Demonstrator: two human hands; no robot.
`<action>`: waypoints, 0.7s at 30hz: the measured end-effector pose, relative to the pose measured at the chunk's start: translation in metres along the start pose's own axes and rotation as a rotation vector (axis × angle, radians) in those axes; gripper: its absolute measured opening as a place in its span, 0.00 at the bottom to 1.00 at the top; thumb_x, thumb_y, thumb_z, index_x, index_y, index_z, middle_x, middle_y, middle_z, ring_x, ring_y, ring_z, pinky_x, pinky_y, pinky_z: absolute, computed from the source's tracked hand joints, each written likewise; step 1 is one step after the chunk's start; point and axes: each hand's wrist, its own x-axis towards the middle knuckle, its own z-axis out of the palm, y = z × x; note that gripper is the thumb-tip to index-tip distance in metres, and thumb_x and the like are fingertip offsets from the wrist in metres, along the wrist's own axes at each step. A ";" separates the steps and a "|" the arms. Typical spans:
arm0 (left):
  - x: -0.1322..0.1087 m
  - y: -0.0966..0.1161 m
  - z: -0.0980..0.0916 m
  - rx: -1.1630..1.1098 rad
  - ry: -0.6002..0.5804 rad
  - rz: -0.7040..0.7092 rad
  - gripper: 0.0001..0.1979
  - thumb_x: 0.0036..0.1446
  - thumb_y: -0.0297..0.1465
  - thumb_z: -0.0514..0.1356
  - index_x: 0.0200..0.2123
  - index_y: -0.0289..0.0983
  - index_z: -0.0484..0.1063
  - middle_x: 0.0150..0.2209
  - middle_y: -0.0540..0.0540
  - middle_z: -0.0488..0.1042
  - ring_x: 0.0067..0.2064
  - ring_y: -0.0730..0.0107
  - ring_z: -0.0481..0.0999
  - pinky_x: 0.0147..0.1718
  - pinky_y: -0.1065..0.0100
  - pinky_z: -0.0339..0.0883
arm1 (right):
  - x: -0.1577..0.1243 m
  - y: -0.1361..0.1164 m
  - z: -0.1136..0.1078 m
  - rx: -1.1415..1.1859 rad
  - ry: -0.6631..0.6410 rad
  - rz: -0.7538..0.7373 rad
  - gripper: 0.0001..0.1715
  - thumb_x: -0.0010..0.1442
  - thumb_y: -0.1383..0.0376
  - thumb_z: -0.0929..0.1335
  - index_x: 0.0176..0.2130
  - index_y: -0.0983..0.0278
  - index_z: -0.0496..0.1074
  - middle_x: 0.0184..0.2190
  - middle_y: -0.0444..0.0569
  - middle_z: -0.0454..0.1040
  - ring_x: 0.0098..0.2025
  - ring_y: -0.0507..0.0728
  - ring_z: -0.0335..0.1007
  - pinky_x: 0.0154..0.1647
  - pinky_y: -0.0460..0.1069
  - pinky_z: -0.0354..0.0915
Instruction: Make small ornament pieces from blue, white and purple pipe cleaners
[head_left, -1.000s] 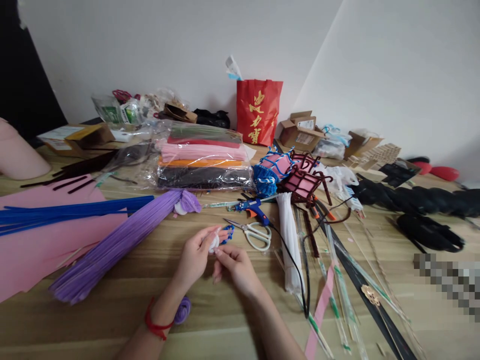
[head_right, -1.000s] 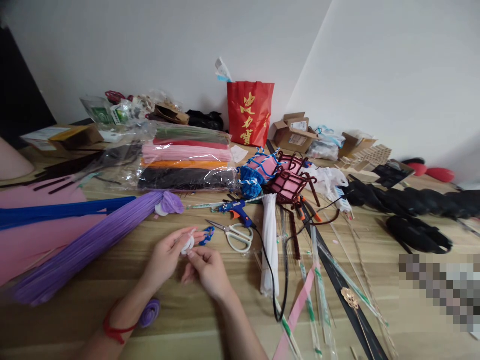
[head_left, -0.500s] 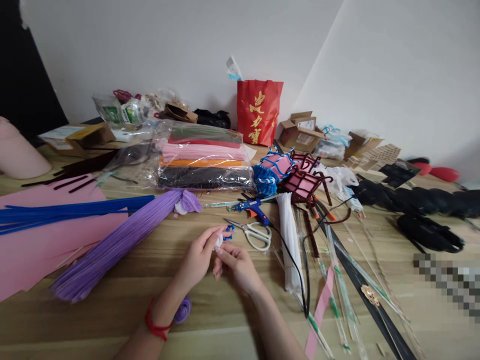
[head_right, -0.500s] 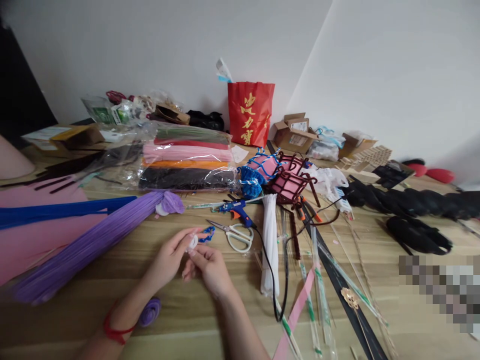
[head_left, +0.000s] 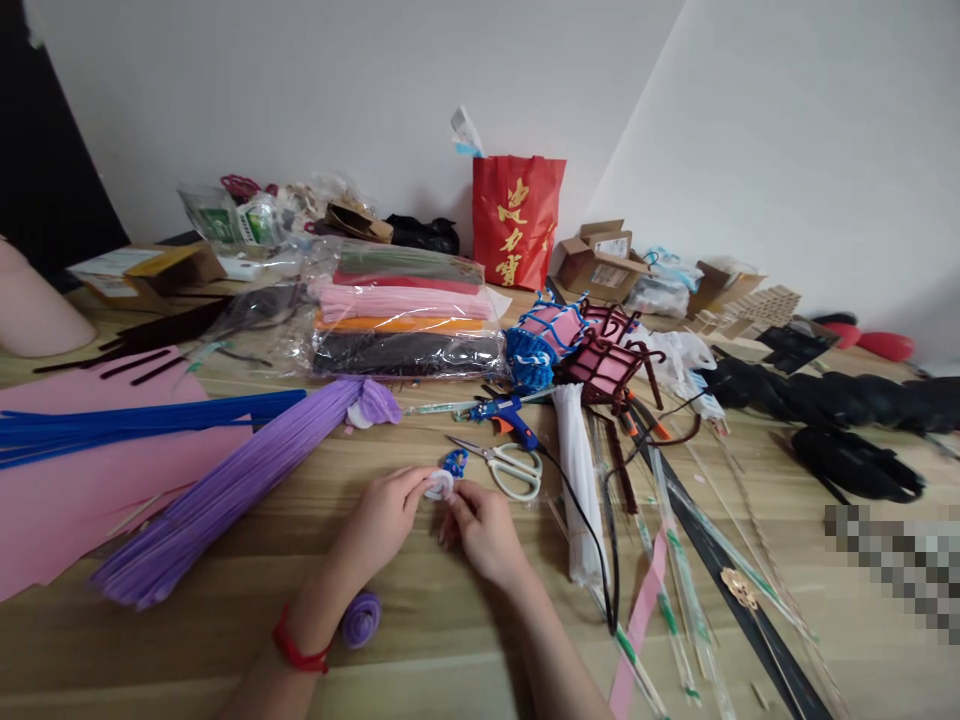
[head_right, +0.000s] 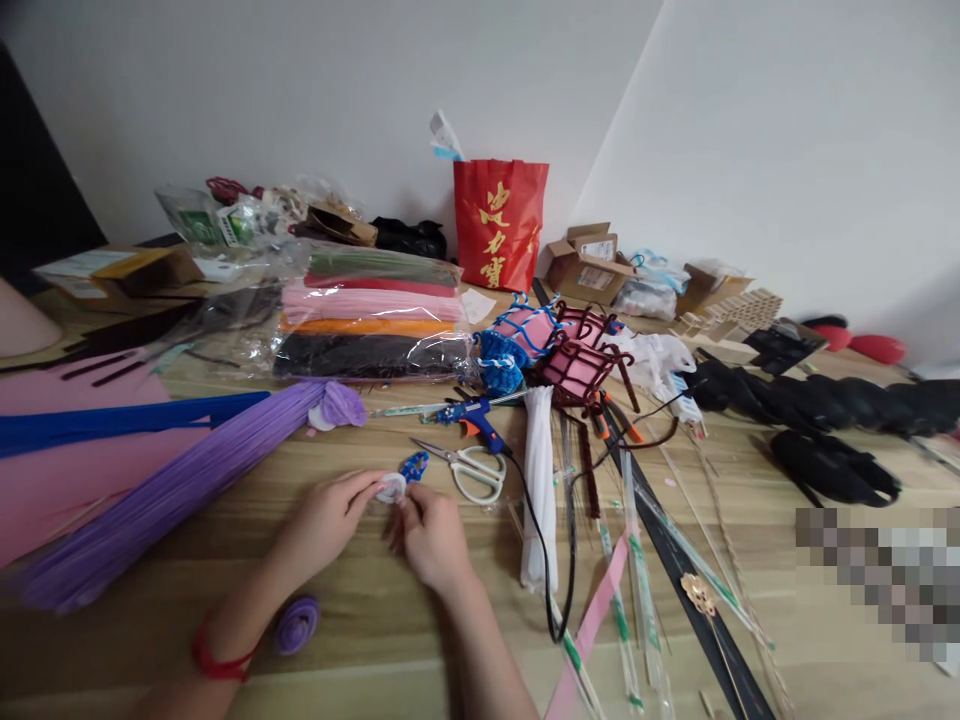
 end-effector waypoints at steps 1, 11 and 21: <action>0.000 0.000 0.000 -0.014 0.005 -0.006 0.12 0.55 0.32 0.55 0.39 0.44 0.76 0.40 0.46 0.79 0.42 0.59 0.76 0.42 0.66 0.65 | 0.000 0.000 0.000 -0.004 0.002 -0.003 0.16 0.58 0.55 0.63 0.30 0.64 0.72 0.16 0.43 0.70 0.18 0.52 0.64 0.20 0.45 0.59; 0.001 0.000 0.000 0.084 0.058 -0.121 0.15 0.56 0.32 0.51 0.41 0.41 0.76 0.41 0.45 0.79 0.42 0.59 0.77 0.42 0.66 0.67 | 0.003 -0.001 0.000 0.032 -0.056 0.068 0.21 0.59 0.51 0.61 0.29 0.65 0.68 0.16 0.42 0.67 0.16 0.51 0.64 0.19 0.45 0.61; -0.001 0.006 0.012 0.169 0.141 -0.122 0.18 0.58 0.30 0.48 0.44 0.36 0.75 0.42 0.42 0.79 0.42 0.61 0.78 0.40 0.65 0.69 | 0.003 -0.001 0.008 0.118 -0.103 0.104 0.22 0.58 0.49 0.61 0.26 0.65 0.65 0.17 0.42 0.67 0.16 0.51 0.65 0.20 0.44 0.62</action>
